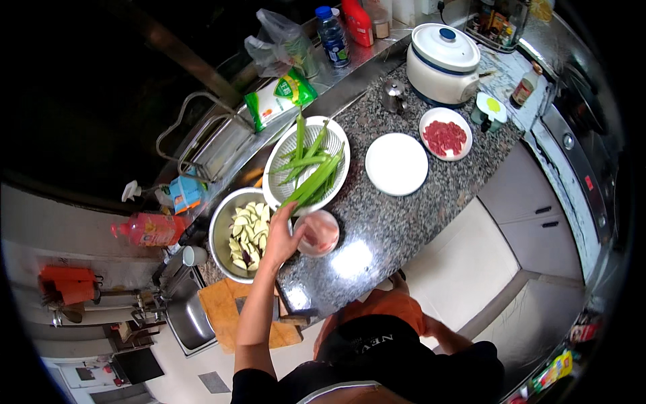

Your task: The person slices an eggplant on a wooden board using a cleaver, rinses a bunch of green peppers under a faucet, and then slices the peppers on the same board.

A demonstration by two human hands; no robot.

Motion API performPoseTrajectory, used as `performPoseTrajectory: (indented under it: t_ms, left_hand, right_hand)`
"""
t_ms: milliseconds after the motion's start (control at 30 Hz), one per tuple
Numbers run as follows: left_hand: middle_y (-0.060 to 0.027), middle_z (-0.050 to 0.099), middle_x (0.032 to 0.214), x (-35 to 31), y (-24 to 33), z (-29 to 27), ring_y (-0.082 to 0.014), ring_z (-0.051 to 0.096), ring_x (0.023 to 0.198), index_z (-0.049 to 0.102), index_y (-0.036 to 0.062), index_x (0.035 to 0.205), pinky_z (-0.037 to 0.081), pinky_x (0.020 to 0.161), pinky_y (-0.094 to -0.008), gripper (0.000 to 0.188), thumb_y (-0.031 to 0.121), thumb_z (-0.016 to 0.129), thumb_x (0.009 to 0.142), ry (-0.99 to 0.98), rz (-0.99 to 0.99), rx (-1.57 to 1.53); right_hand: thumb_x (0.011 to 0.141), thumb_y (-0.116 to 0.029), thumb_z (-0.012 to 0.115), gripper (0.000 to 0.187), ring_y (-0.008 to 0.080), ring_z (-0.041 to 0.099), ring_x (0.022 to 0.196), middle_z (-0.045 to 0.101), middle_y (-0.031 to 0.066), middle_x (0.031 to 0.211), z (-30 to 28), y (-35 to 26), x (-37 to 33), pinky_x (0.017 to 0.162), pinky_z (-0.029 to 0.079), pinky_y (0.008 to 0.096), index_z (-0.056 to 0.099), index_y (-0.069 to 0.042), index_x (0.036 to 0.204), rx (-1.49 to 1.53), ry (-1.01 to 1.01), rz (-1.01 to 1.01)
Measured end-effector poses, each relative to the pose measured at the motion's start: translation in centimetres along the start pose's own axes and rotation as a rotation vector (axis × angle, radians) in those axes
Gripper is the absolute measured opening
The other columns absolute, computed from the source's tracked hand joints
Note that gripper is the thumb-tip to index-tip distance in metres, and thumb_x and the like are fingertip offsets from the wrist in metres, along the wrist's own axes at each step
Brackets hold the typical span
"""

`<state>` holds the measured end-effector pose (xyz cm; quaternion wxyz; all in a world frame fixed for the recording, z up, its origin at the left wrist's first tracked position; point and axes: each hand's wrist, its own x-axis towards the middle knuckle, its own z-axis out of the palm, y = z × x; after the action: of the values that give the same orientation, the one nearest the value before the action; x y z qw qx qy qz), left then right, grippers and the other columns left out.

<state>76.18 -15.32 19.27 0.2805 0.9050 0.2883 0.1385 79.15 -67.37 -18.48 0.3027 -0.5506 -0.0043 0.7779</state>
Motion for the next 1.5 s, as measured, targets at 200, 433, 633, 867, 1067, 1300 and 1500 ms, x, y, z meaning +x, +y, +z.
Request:
performPoseTrajectory:
  t_ms: [200, 433, 633, 867, 1067, 1300, 1500]
  left_hand:
    - [-0.0225, 0.049, 0.118, 10.7, -0.5, 4.4, -0.0386, 0.042, 0.115, 0.023, 0.0081, 0.135, 0.034, 0.098, -0.0406, 0.084, 0.017, 0.067, 0.064, -0.34, -0.255, 0.585]
    - [-0.0219, 0.057, 0.103, 13.9, -2.9, 5.4, -0.0364, 0.056, 0.096, 0.053, 0.0042, 0.105, 0.045, 0.083, -0.0434, 0.04, 0.014, 0.061, 0.067, -0.504, -0.481, 0.507]
    - [-0.022, 0.056, 0.106, 14.5, -3.8, 5.2, -0.0376, 0.054, 0.099, 0.038, 0.0047, 0.124, 0.044, 0.085, -0.0414, 0.075, 0.013, 0.073, 0.059, 0.026, -0.198, 0.601]
    - [-0.0227, 0.044, 0.124, 18.4, -6.3, 6.2, -0.0347, 0.047, 0.112, 0.015, 0.0065, 0.137, 0.04, 0.093, -0.0384, 0.111, 0.019, 0.082, 0.05, -0.296, -0.48, 0.367]
    - [-0.0207, 0.05, 0.115, 20.1, -6.5, 6.8, -0.0334, 0.052, 0.104, 0.036, 0.0047, 0.122, 0.042, 0.091, -0.0377, 0.085, 0.022, 0.082, 0.052, -0.225, -0.282, 0.304]
    - [-0.0151, 0.053, 0.112, 20.2, -2.9, 7.1, -0.0315, 0.055, 0.101, 0.039, 0.0117, 0.114, 0.047, 0.081, -0.0415, 0.071, 0.021, 0.079, 0.056, -0.386, -0.342, 0.543]
    - [-0.0144, 0.057, 0.107, 19.3, -3.7, 7.5, -0.0316, 0.057, 0.098, 0.039, 0.0118, 0.115, 0.047, 0.08, -0.0428, 0.07, 0.02, 0.077, 0.058, -0.256, -0.395, 0.554]
  right_hand:
    - [0.077, -0.032, 0.063, 0.06, 0.0215, 0.048, 0.112, 0.045, 0.0058, 0.127, -2.4, -1.5, -3.2, 0.092, 0.04, 0.0344, 0.039, -0.008, 0.126, -0.1, -0.018, 0.009]
    - [0.079, -0.033, 0.061, 0.055, 0.0222, 0.049, 0.11, 0.047, 0.0065, 0.124, -4.0, -0.8, -5.0, 0.091, 0.041, 0.0349, 0.042, -0.008, 0.123, -0.132, -0.042, 0.039]
    - [0.079, -0.033, 0.059, 0.051, 0.0228, 0.05, 0.108, 0.049, 0.0072, 0.122, -4.4, -1.0, -6.4, 0.09, 0.042, 0.0353, 0.044, -0.008, 0.121, -0.163, -0.036, 0.061]
    - [0.08, -0.034, 0.057, 0.047, 0.0236, 0.051, 0.107, 0.051, 0.0079, 0.119, -4.9, -2.1, -6.7, 0.089, 0.043, 0.0358, 0.046, -0.008, 0.118, -0.198, -0.024, 0.053]
    - [0.081, -0.034, 0.055, 0.044, 0.0242, 0.052, 0.105, 0.053, 0.0086, 0.116, -5.2, -2.0, -7.0, 0.088, 0.043, 0.0363, 0.048, -0.008, 0.116, -0.225, -0.003, 0.049]
    - [0.082, -0.035, 0.053, 0.041, 0.0249, 0.054, 0.103, 0.055, 0.0093, 0.113, -5.7, -2.4, -7.3, 0.087, 0.044, 0.0368, 0.05, -0.008, 0.113, -0.277, 0.014, 0.033]
    - [0.083, -0.035, 0.051, 0.039, 0.0256, 0.055, 0.101, 0.057, 0.0099, 0.111, -6.5, -2.3, -6.8, 0.086, 0.045, 0.0372, 0.053, -0.008, 0.111, -0.333, 0.016, 0.003]
